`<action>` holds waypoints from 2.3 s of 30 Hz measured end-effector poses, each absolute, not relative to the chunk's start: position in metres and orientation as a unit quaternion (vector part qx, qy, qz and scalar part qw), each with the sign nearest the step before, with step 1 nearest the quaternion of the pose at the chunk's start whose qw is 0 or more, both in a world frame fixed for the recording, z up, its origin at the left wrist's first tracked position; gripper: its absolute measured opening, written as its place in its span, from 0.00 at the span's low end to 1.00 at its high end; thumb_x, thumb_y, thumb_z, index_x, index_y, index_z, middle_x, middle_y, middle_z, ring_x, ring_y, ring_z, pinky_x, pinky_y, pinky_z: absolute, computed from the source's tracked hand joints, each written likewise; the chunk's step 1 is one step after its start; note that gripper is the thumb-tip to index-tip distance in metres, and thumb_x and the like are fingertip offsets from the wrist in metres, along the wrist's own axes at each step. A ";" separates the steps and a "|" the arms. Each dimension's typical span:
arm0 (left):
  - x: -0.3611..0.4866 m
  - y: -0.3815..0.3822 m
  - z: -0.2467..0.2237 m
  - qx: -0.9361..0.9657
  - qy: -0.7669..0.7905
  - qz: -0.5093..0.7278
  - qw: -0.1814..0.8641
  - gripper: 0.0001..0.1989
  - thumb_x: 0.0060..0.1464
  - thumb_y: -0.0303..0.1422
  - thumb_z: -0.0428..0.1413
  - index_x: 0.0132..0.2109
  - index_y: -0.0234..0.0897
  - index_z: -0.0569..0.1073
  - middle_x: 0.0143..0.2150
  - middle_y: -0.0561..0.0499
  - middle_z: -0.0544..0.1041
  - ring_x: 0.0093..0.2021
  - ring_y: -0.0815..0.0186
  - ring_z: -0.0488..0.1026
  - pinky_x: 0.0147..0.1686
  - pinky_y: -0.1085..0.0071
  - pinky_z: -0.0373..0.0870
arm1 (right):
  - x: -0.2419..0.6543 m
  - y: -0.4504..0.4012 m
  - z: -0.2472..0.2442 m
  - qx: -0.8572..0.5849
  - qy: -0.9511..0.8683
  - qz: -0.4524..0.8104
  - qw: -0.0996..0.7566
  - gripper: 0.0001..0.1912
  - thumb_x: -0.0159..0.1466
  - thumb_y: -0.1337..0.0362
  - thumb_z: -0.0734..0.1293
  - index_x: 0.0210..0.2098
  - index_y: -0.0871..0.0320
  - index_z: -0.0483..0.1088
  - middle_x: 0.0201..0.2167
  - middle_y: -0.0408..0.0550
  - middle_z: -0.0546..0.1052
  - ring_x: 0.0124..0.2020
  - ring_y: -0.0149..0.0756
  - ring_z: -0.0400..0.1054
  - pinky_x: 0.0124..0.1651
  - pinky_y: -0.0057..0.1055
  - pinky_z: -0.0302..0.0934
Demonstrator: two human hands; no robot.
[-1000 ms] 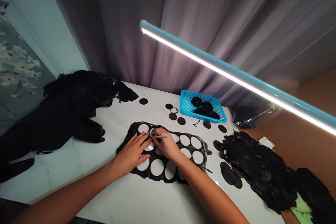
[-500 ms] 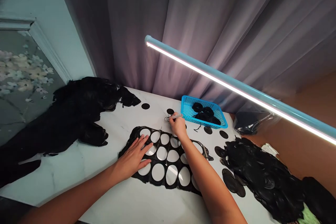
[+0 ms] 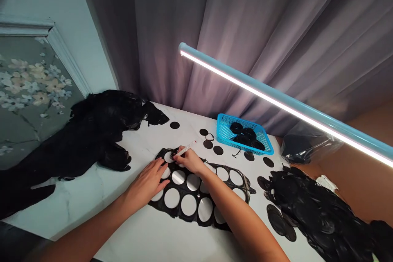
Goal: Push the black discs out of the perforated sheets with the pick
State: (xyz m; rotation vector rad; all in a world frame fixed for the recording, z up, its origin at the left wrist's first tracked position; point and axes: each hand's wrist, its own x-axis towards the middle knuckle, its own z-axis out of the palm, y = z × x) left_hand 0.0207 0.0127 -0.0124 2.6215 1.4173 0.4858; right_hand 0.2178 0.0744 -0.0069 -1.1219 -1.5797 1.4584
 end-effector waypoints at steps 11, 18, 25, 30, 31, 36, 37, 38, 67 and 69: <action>0.018 0.010 -0.013 0.867 0.480 0.123 0.051 0.21 0.55 0.31 0.60 0.55 0.32 0.69 0.56 0.36 0.72 0.60 0.48 0.67 0.59 0.53 0.64 | 0.204 0.067 -0.004 -0.433 -0.740 0.413 0.305 0.09 0.61 0.64 0.65 0.26 0.56 0.61 0.23 0.39 0.66 0.25 0.30 0.57 0.29 0.27 0.52; 0.016 0.011 -0.016 0.868 0.473 0.141 0.059 0.18 0.56 0.30 0.59 0.53 0.35 0.69 0.56 0.38 0.72 0.60 0.49 0.68 0.59 0.53 0.64 | 0.197 0.059 -0.017 -0.420 -0.818 0.267 0.288 0.09 0.63 0.70 0.63 0.27 0.56 0.61 0.27 0.42 0.67 0.30 0.33 0.60 0.34 0.29 0.55; 0.015 0.012 -0.016 0.872 0.463 0.144 0.057 0.15 0.58 0.30 0.56 0.52 0.36 0.70 0.54 0.40 0.73 0.59 0.49 0.68 0.59 0.52 0.64 | 0.215 0.077 -0.001 -0.485 -0.798 0.180 0.309 0.07 0.60 0.72 0.61 0.28 0.55 0.61 0.31 0.48 0.70 0.36 0.39 0.61 0.42 0.34 0.56; 0.013 0.016 -0.005 0.874 0.462 0.144 0.048 0.12 0.58 0.31 0.56 0.50 0.37 0.72 0.51 0.42 0.75 0.55 0.51 0.72 0.57 0.52 0.66 | 0.262 0.124 0.016 -0.624 -0.613 0.228 0.427 0.08 0.61 0.65 0.60 0.26 0.54 0.56 0.26 0.46 0.69 0.30 0.38 0.63 0.33 0.33 0.57; 0.011 0.016 0.000 0.875 0.459 0.145 0.047 0.12 0.58 0.31 0.57 0.49 0.37 0.73 0.51 0.43 0.75 0.55 0.51 0.72 0.58 0.53 0.66 | 0.265 0.126 0.017 -0.622 -0.604 0.253 0.429 0.09 0.61 0.63 0.61 0.26 0.54 0.55 0.25 0.46 0.69 0.28 0.37 0.65 0.31 0.32 0.58; 0.004 -0.003 0.029 0.868 0.471 0.151 0.054 0.11 0.61 0.32 0.54 0.50 0.37 0.73 0.47 0.45 0.75 0.49 0.55 0.73 0.54 0.55 0.68 | 0.234 0.098 0.008 -0.550 -0.583 0.436 0.410 0.12 0.58 0.58 0.65 0.27 0.54 0.56 0.27 0.45 0.75 0.27 0.34 0.71 0.28 0.30 0.65; 0.004 -0.011 0.031 0.866 0.475 0.146 0.061 0.10 0.61 0.32 0.54 0.49 0.37 0.73 0.45 0.46 0.75 0.47 0.55 0.74 0.51 0.56 0.70 | 0.225 0.089 0.006 -0.520 -0.565 0.497 0.404 0.13 0.57 0.56 0.66 0.27 0.54 0.57 0.28 0.45 0.75 0.28 0.34 0.71 0.28 0.30 0.65; 0.005 -0.020 0.030 0.864 0.478 0.143 0.069 0.10 0.60 0.31 0.55 0.49 0.37 0.73 0.44 0.46 0.75 0.46 0.56 0.74 0.50 0.57 0.71 | 0.217 0.079 0.004 -0.487 -0.543 0.556 0.398 0.15 0.56 0.55 0.67 0.28 0.54 0.57 0.29 0.45 0.75 0.29 0.34 0.72 0.29 0.30 0.66; -0.001 -0.062 -0.027 0.843 0.491 0.215 0.048 0.17 0.62 0.32 0.52 0.56 0.34 0.68 0.60 0.40 0.70 0.63 0.51 0.64 0.59 0.52 0.66 | 0.179 0.001 -0.005 -0.332 -0.913 0.128 0.198 0.07 0.65 0.73 0.60 0.32 0.56 0.62 0.33 0.49 0.69 0.36 0.39 0.59 0.40 0.34 0.57; 0.000 -0.061 -0.028 0.842 0.492 0.219 0.038 0.18 0.62 0.32 0.51 0.58 0.35 0.66 0.60 0.40 0.70 0.62 0.51 0.65 0.59 0.52 0.66 | 0.187 0.016 -0.004 -0.375 -0.893 0.108 0.222 0.07 0.64 0.73 0.58 0.31 0.56 0.62 0.34 0.50 0.69 0.36 0.41 0.59 0.41 0.34 0.57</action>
